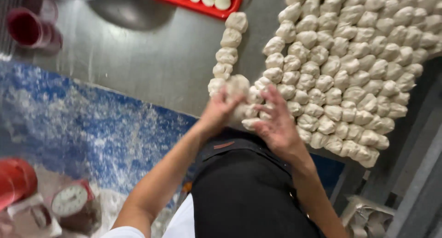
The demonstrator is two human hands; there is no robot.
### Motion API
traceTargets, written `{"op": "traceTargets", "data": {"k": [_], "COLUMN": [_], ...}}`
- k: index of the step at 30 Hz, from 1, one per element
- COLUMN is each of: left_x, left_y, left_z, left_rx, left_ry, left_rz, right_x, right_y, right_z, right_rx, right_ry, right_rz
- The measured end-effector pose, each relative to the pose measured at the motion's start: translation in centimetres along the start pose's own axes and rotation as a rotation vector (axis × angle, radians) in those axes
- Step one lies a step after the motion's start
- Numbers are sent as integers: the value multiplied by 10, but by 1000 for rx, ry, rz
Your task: Preparing and filling steamed buns with seasoned meat and hard-boiled egg.
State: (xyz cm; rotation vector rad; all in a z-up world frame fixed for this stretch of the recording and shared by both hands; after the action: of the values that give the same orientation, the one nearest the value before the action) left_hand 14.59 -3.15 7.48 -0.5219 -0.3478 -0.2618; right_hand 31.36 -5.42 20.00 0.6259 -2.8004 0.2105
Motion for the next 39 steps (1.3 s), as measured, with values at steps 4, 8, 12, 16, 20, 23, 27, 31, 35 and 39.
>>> {"op": "traceTargets", "data": {"k": [4,8,12,16,20,23,27,31,35,39], "left_x": [-80,-131,-165,-136,-74,15,152,233,330,403], "left_y": [71,160,201,190,175,176,199,225,252,300], "left_z": [61,80,52,56,96,95,64,-12,-43,-13], "left_rx": [192,426,291,272,237,367,220,274,137,396], "left_ry": [291,721,1112,963,1571,1594,1123,884,632,599], "left_rz": [96,83,211,170,433,449,217,29,-219,-261], "right_x": [-69,-120,-150,-213,-343,-479,-682,-701,-653,-560], "right_y": [-45,-103,-135,-131,-99,-70,-29,-7,-33,-43], "right_z": [9,13,30,29,35,53,160,158,105,-10], "right_rx": [-4,69,180,184,86,-35,-2,206,-48,-43], "right_ry": [-151,-184,-148,-67,-182,-389,-912,-1034,-731,-721], "right_rz": [270,580,698,620,647,768,1086,1169,1079,1035]}}
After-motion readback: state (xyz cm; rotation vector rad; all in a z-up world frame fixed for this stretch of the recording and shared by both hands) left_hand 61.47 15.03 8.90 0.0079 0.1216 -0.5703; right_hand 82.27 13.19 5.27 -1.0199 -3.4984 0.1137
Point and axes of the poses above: each hand's wrist, its own y-axis towards the middle knuckle, its own x-axis out of the palm, z = x × y, the point moved 7 cm from there along y, towards the middle knuckle, and after that the axes turned 9 degrees about -z, right-handed, at the moved point
